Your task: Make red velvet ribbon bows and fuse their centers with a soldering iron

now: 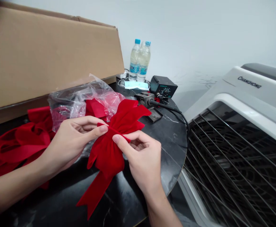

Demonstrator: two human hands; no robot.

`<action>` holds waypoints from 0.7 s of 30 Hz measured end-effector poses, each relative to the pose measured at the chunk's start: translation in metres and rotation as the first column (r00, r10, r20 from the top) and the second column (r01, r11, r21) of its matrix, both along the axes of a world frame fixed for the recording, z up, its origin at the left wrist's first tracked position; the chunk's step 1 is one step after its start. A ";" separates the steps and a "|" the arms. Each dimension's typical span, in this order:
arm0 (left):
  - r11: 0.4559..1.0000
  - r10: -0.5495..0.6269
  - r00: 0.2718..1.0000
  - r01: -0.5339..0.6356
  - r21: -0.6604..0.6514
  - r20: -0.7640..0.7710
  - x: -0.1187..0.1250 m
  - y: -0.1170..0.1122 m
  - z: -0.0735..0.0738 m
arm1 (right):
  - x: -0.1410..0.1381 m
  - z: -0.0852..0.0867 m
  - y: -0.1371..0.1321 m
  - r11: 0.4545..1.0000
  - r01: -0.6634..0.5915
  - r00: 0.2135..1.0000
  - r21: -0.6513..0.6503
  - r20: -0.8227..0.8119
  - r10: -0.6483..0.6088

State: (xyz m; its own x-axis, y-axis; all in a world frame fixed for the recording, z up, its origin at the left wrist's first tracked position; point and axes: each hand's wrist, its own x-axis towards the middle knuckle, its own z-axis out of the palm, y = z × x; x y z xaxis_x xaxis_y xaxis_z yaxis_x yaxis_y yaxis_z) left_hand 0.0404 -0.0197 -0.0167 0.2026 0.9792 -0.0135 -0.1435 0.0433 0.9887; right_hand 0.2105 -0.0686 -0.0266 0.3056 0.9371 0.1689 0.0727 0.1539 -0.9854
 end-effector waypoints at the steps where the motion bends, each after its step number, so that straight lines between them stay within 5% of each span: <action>1: 1.000 0.002 1.000 -0.002 0.010 -0.007 0.000 0.000 0.000 | 0.000 0.000 0.000 1.000 -0.002 1.000 0.001 -0.005 0.002; 5: 1.000 -0.011 1.000 0.011 0.003 0.010 0.000 -0.001 -0.002 | 0.000 -0.001 0.001 1.000 -0.014 1.000 0.008 -0.027 0.014; 11: 0.970 -0.112 0.977 0.147 -0.194 0.181 -0.001 0.005 0.000 | 0.002 0.000 0.000 0.999 -0.036 0.999 0.013 -0.021 0.037; 21: 0.834 -0.388 0.864 0.477 -0.277 0.321 -0.016 0.017 0.005 | 0.009 -0.001 -0.006 0.973 -0.209 0.978 0.095 -0.009 0.210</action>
State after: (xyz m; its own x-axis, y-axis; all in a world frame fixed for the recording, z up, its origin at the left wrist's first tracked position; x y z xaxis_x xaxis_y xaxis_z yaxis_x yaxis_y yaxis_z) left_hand 0.0240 -0.0028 -0.0117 0.6445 0.7328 -0.2184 -0.2619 0.4799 0.8374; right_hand 0.2197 -0.0743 -0.0276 0.1082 0.9610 0.2546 0.0104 0.2550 -0.9669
